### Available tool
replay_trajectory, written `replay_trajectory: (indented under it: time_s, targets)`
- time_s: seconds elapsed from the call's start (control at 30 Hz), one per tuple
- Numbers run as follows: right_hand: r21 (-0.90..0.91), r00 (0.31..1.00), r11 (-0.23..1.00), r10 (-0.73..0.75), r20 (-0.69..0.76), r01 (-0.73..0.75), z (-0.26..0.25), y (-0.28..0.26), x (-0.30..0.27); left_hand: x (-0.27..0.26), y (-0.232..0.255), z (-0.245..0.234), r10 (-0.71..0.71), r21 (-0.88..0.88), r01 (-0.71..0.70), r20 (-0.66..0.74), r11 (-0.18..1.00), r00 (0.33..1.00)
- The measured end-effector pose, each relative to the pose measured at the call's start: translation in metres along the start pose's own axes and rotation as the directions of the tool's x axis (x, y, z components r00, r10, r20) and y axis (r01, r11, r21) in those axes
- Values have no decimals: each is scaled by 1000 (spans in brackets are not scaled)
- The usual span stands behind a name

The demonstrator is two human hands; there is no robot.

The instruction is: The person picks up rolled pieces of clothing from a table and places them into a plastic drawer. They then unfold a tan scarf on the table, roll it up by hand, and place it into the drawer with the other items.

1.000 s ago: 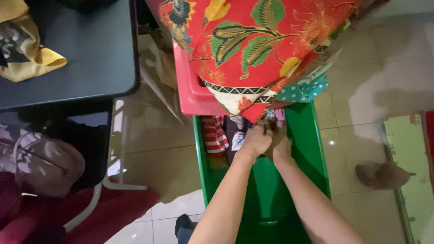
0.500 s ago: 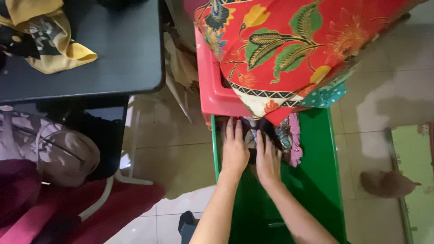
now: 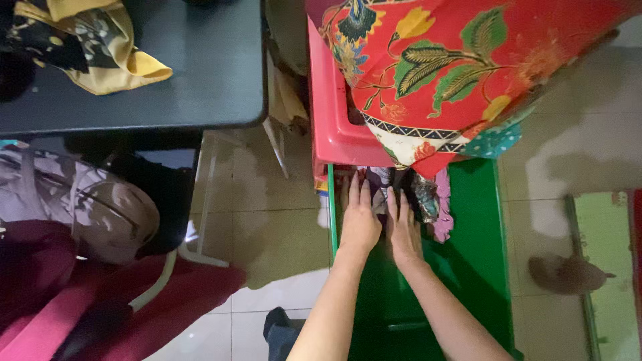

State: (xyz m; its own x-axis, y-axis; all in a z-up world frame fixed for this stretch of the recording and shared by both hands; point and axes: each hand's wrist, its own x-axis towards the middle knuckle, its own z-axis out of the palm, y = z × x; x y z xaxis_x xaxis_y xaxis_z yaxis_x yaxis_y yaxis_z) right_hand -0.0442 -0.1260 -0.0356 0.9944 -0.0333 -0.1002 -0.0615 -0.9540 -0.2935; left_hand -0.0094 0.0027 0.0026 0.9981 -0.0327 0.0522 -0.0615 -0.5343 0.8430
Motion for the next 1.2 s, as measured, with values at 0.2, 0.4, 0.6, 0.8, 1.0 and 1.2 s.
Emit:
replay_trajectory:
  time_s: [0.2, 0.4, 0.6, 0.8, 1.0, 1.2]
  targets:
    - [-81, 986, 995, 68, 155, -56, -78, -51, -18, -20, 39, -41, -33, 21, 32, 48, 999, 998]
    - [49, 994, 998, -42, -99, 47, -143, -95, -37, -31, 74, -99, 55, 1, -55, 11, 998, 998]
    - [248, 959, 962, -45, -280, 118, -209, -182, -45, -34, 104, -219, 84, -25, -87, -100, 996, 991]
    - [321, 918, 908, -139, -372, 268, -258, -287, -53, -43, 119, -357, 102, 25, -99, -235, 995, 967]
    - [354, 914, 879, -188, -359, 320, -291, -385, -63, -60, 97, -471, 120, 72, -99, -386, 992, 915]
    - [439, 941, 844, -202, -273, 309, -300, -434, -49, -56, 60, -535, 155, 100, -123, -462, 987, 873]
